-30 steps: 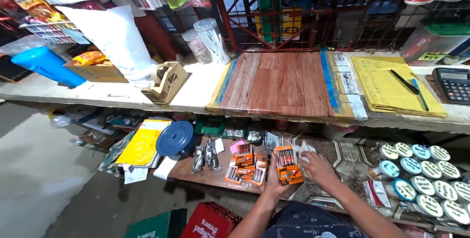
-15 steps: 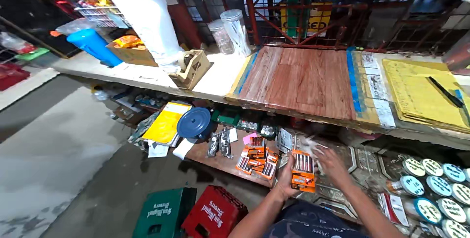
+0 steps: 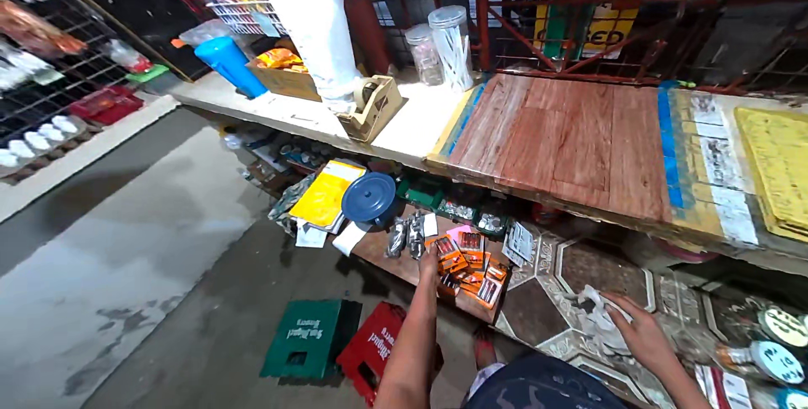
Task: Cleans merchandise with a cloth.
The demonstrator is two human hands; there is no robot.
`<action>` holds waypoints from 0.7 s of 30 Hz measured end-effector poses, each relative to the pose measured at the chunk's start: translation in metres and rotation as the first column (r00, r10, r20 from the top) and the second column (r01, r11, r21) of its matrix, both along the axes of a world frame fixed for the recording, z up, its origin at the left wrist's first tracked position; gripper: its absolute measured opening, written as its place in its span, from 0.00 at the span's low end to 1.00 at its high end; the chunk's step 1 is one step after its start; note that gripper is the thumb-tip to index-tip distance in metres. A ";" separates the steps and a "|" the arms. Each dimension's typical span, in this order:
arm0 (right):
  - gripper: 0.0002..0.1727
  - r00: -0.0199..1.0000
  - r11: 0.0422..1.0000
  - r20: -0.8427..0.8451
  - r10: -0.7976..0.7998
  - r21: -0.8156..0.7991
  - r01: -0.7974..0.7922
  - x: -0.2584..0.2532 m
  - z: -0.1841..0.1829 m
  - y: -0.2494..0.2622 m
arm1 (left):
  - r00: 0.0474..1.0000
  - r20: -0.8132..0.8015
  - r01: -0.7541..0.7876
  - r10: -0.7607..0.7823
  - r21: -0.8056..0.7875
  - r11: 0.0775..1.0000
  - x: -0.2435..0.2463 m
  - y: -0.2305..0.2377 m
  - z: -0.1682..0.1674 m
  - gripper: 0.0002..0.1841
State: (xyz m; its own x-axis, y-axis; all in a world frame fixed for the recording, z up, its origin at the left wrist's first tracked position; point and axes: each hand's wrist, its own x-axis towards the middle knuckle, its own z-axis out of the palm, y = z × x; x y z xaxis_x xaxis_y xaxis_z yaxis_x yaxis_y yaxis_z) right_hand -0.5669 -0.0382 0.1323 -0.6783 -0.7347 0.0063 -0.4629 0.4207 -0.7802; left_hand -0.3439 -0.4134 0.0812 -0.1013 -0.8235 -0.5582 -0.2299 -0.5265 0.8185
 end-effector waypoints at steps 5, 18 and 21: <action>0.19 0.998 0.999 -0.040 -0.043 -0.036 0.041 0.002 0.003 0.004 | 0.923 0.363 0.165 -0.126 -0.078 0.983 0.001 -0.025 -0.021 0.27; 0.17 0.991 0.991 0.032 -0.133 0.036 0.132 0.019 0.007 0.020 | -0.139 0.832 0.963 -0.536 -0.012 -0.270 -0.160 0.088 0.024 0.37; 0.17 0.986 0.989 0.082 -0.146 0.030 0.144 0.027 0.018 0.025 | -0.354 0.841 0.923 -0.410 0.242 -0.300 -0.199 0.092 0.012 0.44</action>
State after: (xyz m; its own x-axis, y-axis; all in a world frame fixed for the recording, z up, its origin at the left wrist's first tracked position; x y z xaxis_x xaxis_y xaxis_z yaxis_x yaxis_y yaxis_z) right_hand -0.5397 -0.0134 0.1503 -0.7751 -0.6278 -0.0715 -0.3290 0.4975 -0.8026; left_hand -0.5434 -0.3213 0.0936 -0.8093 -0.1928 -0.5549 -0.2797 0.9571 0.0755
